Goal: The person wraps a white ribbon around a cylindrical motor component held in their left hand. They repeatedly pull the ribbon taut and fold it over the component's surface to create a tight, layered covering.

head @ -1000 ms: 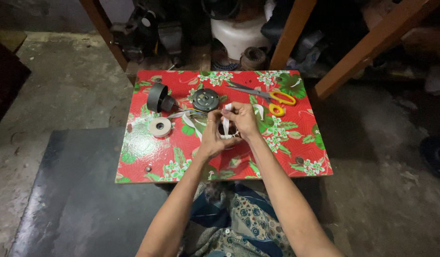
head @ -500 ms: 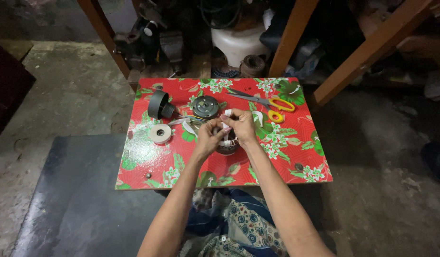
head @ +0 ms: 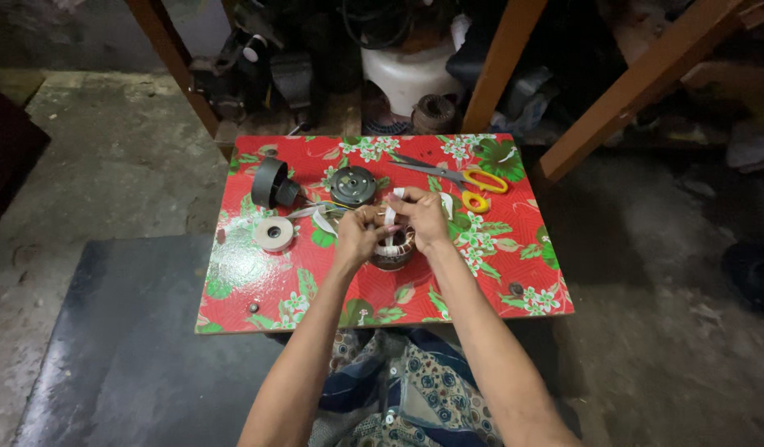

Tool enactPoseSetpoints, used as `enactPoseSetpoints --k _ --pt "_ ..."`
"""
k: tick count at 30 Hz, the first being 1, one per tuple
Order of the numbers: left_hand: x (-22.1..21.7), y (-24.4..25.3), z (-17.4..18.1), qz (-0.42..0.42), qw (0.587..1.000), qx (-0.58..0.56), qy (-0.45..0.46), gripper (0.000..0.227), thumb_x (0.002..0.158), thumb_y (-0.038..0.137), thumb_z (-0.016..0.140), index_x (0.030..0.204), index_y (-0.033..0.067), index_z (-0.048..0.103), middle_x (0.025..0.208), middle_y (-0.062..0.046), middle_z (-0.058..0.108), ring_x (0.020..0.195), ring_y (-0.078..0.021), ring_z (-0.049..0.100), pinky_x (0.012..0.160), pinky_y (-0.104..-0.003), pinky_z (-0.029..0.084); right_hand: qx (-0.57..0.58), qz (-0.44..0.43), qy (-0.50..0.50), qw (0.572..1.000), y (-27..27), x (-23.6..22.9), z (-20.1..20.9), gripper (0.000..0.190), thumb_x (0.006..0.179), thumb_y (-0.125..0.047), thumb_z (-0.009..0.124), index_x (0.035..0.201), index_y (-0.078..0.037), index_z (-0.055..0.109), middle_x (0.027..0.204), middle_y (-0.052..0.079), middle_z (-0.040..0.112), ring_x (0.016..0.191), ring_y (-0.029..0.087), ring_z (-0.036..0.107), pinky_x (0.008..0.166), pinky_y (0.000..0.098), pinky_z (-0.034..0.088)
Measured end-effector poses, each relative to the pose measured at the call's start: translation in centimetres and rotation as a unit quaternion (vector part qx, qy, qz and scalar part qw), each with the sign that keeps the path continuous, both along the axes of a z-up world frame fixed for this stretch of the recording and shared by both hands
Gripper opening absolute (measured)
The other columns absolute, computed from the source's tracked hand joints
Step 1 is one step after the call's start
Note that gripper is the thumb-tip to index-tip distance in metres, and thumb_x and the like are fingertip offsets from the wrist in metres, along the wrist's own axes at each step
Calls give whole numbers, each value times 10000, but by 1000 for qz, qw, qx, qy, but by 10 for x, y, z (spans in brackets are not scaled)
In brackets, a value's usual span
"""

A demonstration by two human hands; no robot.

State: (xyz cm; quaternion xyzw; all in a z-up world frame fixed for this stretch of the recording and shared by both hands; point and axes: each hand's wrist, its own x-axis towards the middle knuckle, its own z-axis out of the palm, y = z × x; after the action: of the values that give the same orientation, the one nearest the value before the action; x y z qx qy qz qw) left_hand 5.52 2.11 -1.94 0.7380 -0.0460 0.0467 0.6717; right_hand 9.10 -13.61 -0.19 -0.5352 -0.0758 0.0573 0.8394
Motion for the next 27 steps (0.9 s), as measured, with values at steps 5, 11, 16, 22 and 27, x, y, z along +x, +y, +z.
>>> enactPoseSetpoints --k 5,11,16,22,27 --pt "0 0 4 54 995 86 10 267 682 158 938 810 14 754 769 -31 745 632 -92 608 597 -307 513 -79 3 -5 997 -6 21 21 77 869 -56 783 894 11 755 776 57 735 639 146 689 577 315 579" --pt "2 -1 3 69 992 106 8 263 691 178 938 727 15 736 779 -82 765 636 -124 634 612 -321 519 -120 8 -63 991 -10 46 73 74 868 -6 791 901 50 758 776 100 743 644 164 706 579 329 602" --pt "-1 -2 9 80 986 74 -129 241 661 177 940 660 36 746 826 -16 771 704 -90 699 620 -309 542 -103 -14 -48 993 -8 49 127 40 845 17 761 860 42 735 741 132 736 616 210 746 567 368 635" --pt "-8 -1 10 93 984 149 23 259 744 242 918 729 47 748 618 -82 683 550 -157 590 551 -355 454 -116 -54 -91 988 -26 43 133 39 862 7 739 865 40 719 754 151 757 612 213 748 539 357 618" --pt "-7 -3 3 105 987 106 -59 134 707 144 865 764 75 766 650 -31 715 561 -117 628 553 -325 484 -211 90 -49 972 -53 35 92 168 1001 -122 659 1049 33 701 922 125 770 770 179 736 689 328 598"
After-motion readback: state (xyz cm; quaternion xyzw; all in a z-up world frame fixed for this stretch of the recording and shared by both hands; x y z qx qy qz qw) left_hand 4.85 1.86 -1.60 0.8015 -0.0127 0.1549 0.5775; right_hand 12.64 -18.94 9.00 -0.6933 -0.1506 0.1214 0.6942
